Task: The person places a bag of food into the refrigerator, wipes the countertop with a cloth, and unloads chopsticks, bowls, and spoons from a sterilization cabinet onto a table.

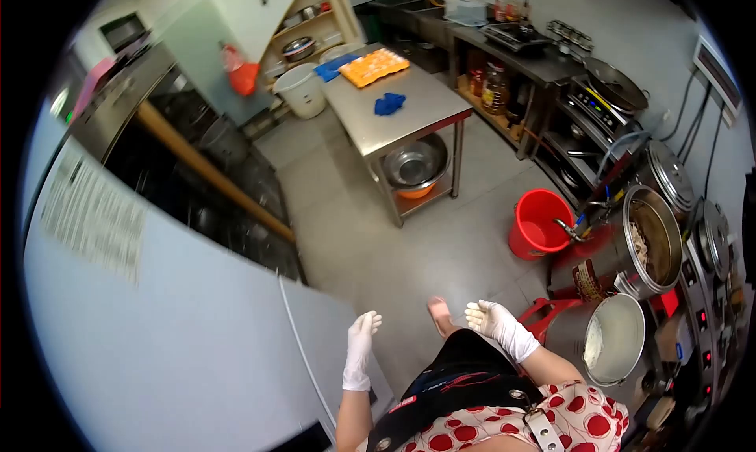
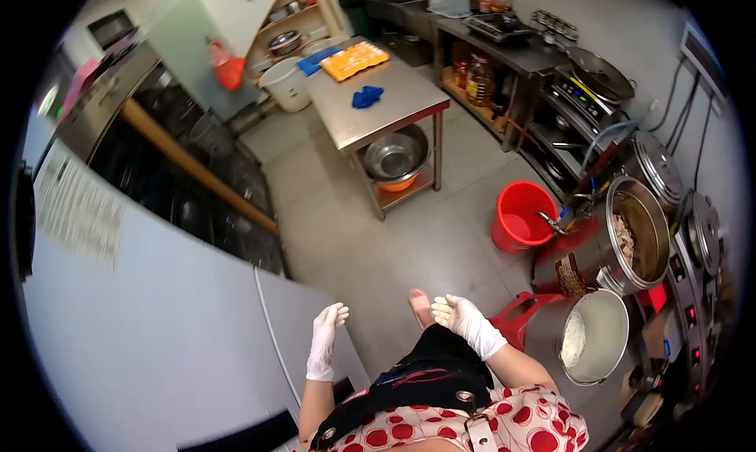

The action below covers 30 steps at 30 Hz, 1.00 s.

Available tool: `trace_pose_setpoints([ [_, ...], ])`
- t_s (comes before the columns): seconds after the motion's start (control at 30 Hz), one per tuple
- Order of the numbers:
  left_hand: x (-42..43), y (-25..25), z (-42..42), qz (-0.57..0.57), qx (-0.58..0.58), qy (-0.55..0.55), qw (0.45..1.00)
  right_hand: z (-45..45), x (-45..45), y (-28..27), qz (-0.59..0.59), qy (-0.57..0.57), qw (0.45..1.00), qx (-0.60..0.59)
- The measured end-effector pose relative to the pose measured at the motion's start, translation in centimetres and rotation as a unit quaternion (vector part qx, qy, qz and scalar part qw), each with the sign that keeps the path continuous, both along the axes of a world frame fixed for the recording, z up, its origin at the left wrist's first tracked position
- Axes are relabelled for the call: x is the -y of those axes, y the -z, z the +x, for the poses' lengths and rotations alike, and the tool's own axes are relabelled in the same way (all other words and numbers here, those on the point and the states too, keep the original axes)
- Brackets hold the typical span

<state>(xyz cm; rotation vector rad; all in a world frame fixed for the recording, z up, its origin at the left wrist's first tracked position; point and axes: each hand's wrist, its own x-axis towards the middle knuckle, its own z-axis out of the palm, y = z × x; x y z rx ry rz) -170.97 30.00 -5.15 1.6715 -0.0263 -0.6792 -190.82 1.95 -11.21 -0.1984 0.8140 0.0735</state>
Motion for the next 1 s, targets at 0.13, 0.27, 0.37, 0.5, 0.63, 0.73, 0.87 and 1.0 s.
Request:
trace_pose_setpoints([
  [0.13, 5.5, 0.4, 9.0, 0.02, 0.017, 0.039, 0.999, 8.9, 4.4, 1.4, -0.016, 0.003, 0.998, -0.055],
  [0.27, 8.5, 0.3, 18.9, 0.019, 0.012, 0.017, 1.0, 20.4, 9.4, 2.5, -0.058, -0.015, 0.998, -0.029],
  [0.37, 10.5, -0.3, 26.0, 0.007, 0.014, -0.011, 1.0, 29.1, 13.3, 2.0, -0.131, -0.039, 0.99, 0.023],
  [0.5, 13.3, 0.7, 34.9, 0.013, -0.006, -0.021, 1.0, 39.8, 19.0, 1.7, -0.291, 0.002, 0.957, -0.007],
  [0.63, 19.0, 2.3, 44.5, 0.049, -0.01, 0.013, 0.999, 47.4, 25.0, 3.7, -0.29, 0.135, 0.945, -0.069],
  [0.73, 24.6, 4.5, 52.7, 0.042, 0.04, 0.06, 0.997, 51.1, 27.9, 6.3, -0.245, 0.206, 0.941, -0.112],
  [0.87, 33.4, 6.2, 62.7, 0.051, 0.029, 0.096, 0.994, 55.0, 30.5, 6.4, -0.234, 0.237, 0.93, -0.157],
  [1.0, 39.6, 9.9, 70.8, 0.049, -0.001, 0.145, 0.988, 60.4, 31.2, 5.8, -0.242, 0.306, 0.893, -0.223],
])
